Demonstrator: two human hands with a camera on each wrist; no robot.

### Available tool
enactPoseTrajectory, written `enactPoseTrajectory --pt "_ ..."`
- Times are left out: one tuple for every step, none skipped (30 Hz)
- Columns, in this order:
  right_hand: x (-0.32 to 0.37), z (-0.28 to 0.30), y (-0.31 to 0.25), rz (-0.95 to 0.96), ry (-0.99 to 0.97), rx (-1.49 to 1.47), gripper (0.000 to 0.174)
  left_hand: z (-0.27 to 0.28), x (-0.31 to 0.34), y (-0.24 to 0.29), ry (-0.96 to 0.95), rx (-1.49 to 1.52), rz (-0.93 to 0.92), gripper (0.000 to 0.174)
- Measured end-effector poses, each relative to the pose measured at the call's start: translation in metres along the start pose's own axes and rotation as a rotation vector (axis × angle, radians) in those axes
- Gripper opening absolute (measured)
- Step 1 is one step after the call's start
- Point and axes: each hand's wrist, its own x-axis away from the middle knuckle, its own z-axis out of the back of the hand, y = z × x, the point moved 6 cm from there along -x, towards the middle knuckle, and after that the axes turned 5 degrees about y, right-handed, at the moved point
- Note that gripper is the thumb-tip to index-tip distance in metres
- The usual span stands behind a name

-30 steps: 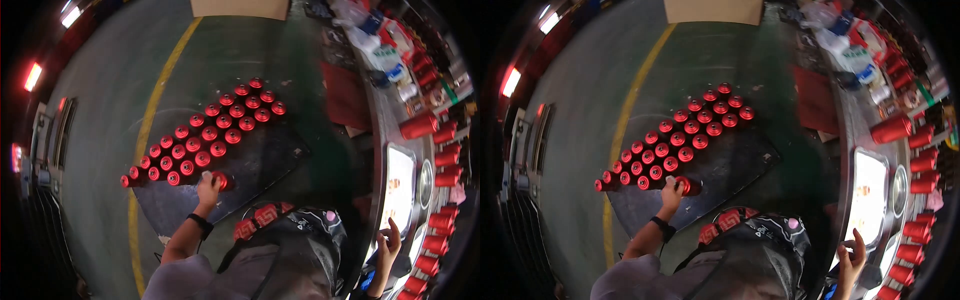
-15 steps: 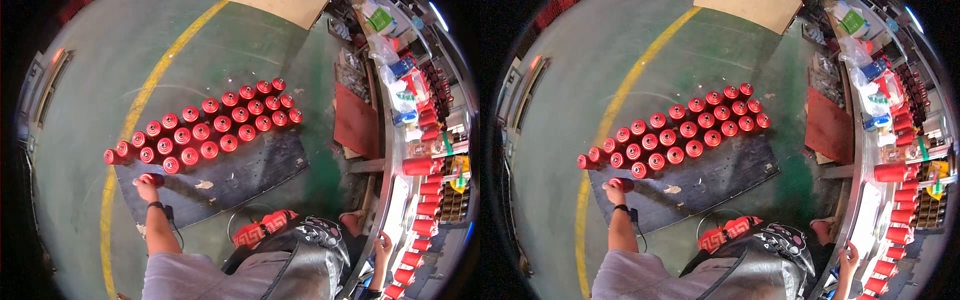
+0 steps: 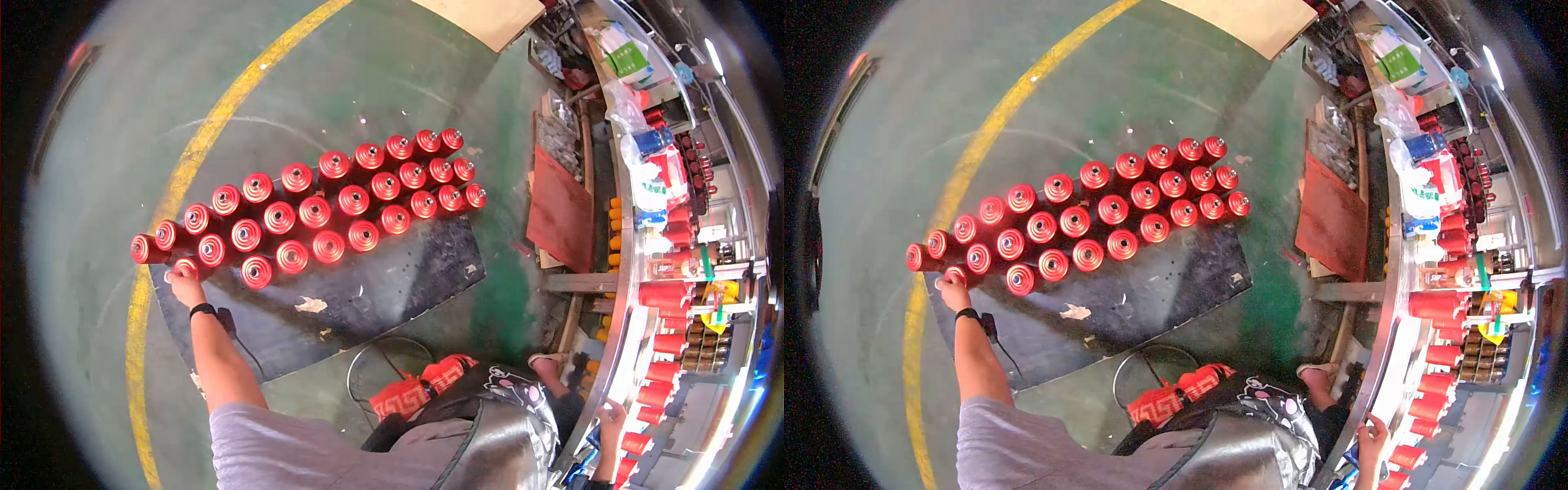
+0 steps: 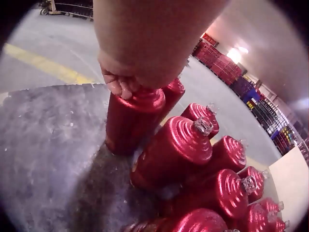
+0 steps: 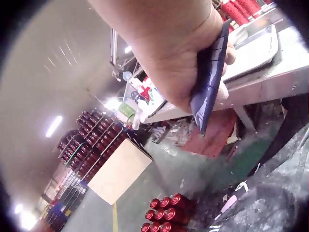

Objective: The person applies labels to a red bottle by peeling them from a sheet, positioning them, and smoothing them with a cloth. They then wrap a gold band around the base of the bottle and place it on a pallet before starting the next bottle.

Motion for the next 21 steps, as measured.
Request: enactPoseTrajectory --pt "-0.002 -0.001 -0.004 0.053 -0.021 0.003 0.033 -0.003 -0.005 0.001 0.005 0.008 0.001 0.039" --pt "-0.005 -0.002 -0.002 0.059 -0.02 0.002 0.033 -0.004 -0.01 0.003 0.011 0.016 -0.003 0.04" --pt "-0.007 -0.004 -0.003 0.059 -0.015 -0.001 0.033 -0.01 -0.016 0.0 -0.014 0.048 -0.022 0.044" --pt "-0.007 -0.005 -0.01 0.057 -0.004 -0.007 0.033 -0.011 -0.019 0.002 -0.04 0.141 -0.034 0.047" --pt "-0.003 -0.006 -0.016 0.08 0.022 -0.029 0.032 -0.01 -0.021 0.005 -0.035 0.108 -0.068 0.048" --pt "-0.004 -0.008 -0.015 0.068 0.007 -0.027 0.032 -0.013 -0.024 0.005 -0.029 0.082 -0.104 0.049" --pt "-0.004 -0.008 -0.006 0.051 -0.002 -0.026 0.032 -0.021 -0.029 -0.004 0.042 0.087 -0.178 0.049" --pt "-0.004 -0.005 -0.002 0.034 -0.005 -0.028 0.032 -0.029 -0.029 -0.013 0.114 0.101 -0.249 0.049" --pt "0.0 0.0 -0.011 -0.008 -0.003 -0.084 0.032 -0.032 -0.029 -0.016 0.012 0.067 -0.18 0.048" --pt "0.01 0.005 -0.02 -0.056 0.006 -0.139 0.031 -0.034 -0.027 -0.021 -0.097 0.032 -0.123 0.047" --pt "0.012 0.014 -0.016 -0.048 0.056 -0.129 0.031 -0.058 -0.032 -0.032 -0.003 -0.622 -0.423 0.04" --pt "0.013 0.022 0.011 0.0 0.105 -0.219 0.028 -0.026 -0.012 -0.004 0.002 -0.309 -0.315 0.037" --pt "0.019 0.029 0.013 -0.012 0.153 -0.317 0.026 0.01 0.009 0.028 0.028 0.012 -0.223 0.035" --pt "0.025 0.038 0.024 -0.051 0.197 -0.374 0.024 0.042 0.028 0.079 0.05 0.021 -0.196 0.036" --pt "0.037 0.053 0.004 -0.159 0.269 -0.346 0.024 0.077 0.049 0.134 0.073 0.031 -0.169 0.037" --pt "0.041 0.062 0.03 -0.331 0.201 -0.425 0.023 0.103 0.075 0.182 0.117 0.449 0.024 0.036" --pt "0.046 0.065 0.055 -0.377 0.234 -0.617 0.023 0.09 0.095 0.229 0.103 0.503 -0.154 0.035" --pt "0.048 0.066 0.08 -0.45 0.293 -0.841 0.021 0.074 0.113 0.268 0.103 0.552 -0.325 0.034" --pt "0.053 0.066 0.111 -0.532 0.288 -1.004 0.022 0.087 0.145 0.323 -0.006 0.59 -0.534 0.031" --pt "0.058 0.063 0.129 -0.603 0.268 -1.169 0.023 0.099 0.179 0.376 -0.139 0.644 -0.734 0.028" --pt "0.065 0.066 0.133 -0.603 0.276 -1.274 0.024 0.131 0.241 0.424 -0.297 0.881 -0.732 0.026"
